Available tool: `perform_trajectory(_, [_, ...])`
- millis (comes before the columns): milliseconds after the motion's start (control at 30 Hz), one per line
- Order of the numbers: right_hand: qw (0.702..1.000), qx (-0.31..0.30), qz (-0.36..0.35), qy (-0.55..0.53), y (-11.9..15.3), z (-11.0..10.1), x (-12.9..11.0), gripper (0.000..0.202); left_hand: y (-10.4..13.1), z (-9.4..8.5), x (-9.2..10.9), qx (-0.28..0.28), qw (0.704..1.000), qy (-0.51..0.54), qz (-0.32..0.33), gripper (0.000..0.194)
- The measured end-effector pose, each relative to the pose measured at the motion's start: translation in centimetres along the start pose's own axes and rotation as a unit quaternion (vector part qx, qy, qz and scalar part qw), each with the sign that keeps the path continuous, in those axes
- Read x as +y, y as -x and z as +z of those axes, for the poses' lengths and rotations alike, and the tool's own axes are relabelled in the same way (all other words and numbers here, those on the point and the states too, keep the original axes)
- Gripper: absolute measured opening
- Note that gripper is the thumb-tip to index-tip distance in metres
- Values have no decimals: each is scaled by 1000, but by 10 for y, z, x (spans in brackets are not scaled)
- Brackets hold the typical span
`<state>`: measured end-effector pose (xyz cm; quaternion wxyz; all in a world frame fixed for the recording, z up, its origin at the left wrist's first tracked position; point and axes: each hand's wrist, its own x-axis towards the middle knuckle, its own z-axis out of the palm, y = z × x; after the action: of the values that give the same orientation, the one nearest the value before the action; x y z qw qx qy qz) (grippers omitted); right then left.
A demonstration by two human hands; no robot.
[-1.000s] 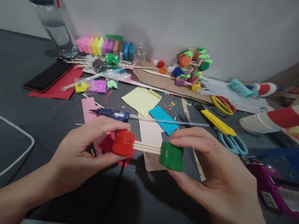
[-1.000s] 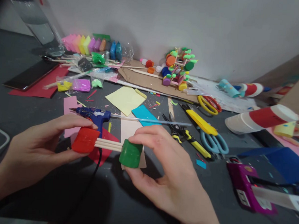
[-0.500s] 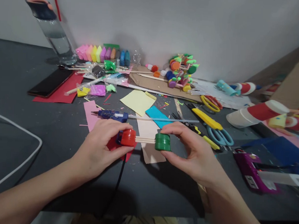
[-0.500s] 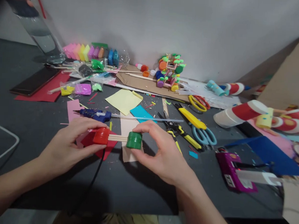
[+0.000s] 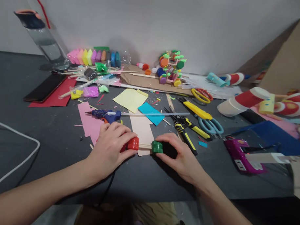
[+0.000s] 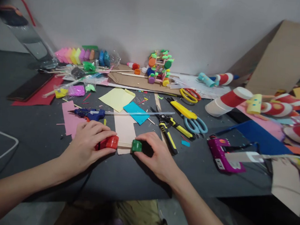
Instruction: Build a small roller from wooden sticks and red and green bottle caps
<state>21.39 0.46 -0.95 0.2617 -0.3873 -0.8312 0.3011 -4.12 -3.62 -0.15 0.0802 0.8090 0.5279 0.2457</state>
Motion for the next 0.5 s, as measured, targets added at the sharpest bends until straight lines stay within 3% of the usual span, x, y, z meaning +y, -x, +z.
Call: perform_trajectory(500, [999, 5, 14, 28, 7, 2, 1, 24, 1, 2, 0, -20, 1000, -14, 18, 23])
